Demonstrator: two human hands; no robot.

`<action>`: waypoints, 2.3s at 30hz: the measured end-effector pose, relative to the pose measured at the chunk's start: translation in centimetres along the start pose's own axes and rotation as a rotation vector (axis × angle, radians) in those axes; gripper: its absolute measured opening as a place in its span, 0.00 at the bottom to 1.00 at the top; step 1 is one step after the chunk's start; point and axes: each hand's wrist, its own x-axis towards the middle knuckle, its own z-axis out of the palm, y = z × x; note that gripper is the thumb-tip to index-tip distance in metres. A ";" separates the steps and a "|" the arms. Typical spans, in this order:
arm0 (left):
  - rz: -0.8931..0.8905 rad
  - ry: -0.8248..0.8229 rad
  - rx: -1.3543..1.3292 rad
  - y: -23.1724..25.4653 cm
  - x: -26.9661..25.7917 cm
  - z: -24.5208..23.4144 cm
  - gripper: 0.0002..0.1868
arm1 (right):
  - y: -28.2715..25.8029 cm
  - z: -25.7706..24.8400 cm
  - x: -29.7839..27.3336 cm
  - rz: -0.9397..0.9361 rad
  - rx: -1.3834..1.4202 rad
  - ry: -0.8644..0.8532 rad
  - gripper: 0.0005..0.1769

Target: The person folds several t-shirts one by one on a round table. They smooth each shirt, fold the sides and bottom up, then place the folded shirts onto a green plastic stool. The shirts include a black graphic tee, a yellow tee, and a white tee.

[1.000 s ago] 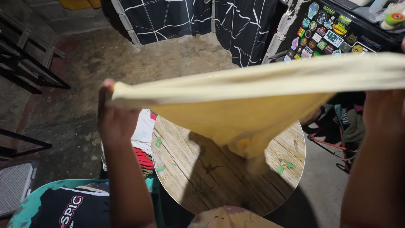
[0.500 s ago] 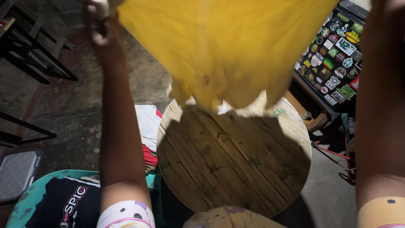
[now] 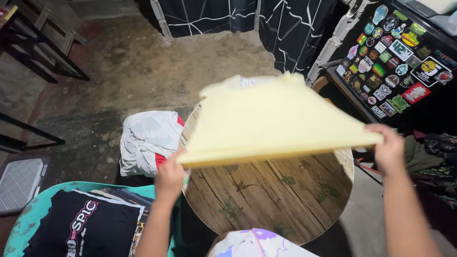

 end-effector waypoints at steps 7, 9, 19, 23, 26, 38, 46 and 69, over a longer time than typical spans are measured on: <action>0.092 -0.159 0.160 -2.6 -6.5 4.7 0.21 | 8.7 -1.4 -8.5 0.173 -0.501 -0.229 0.27; 0.071 -0.245 0.153 -1.8 -7.6 5.8 0.22 | 7.8 -0.6 -9.3 0.273 -0.685 -0.228 0.27; 0.489 -0.240 -0.467 10.6 -11.3 10.3 0.10 | -8.5 16.8 -19.1 -0.394 -0.355 -0.813 0.57; 0.803 -0.291 -0.515 10.5 -9.3 9.2 0.15 | -12.2 19.3 -19.1 -0.378 -0.319 -0.619 0.21; 0.973 0.018 -0.290 8.9 -7.1 10.5 0.20 | -13.9 17.5 -18.1 -0.494 -0.331 -0.632 0.16; 0.398 -0.065 0.036 -2.5 1.8 21.7 0.19 | -11.1 5.4 -18.3 -0.288 -0.111 -0.483 0.23; 0.311 -0.679 0.204 -2.2 -4.7 15.7 0.19 | -5.1 -5.5 -16.2 0.262 -0.082 -0.265 0.18; 0.162 0.183 -1.532 5.7 35.2 4.9 0.22 | -9.7 -1.6 18.1 0.161 0.357 0.023 0.16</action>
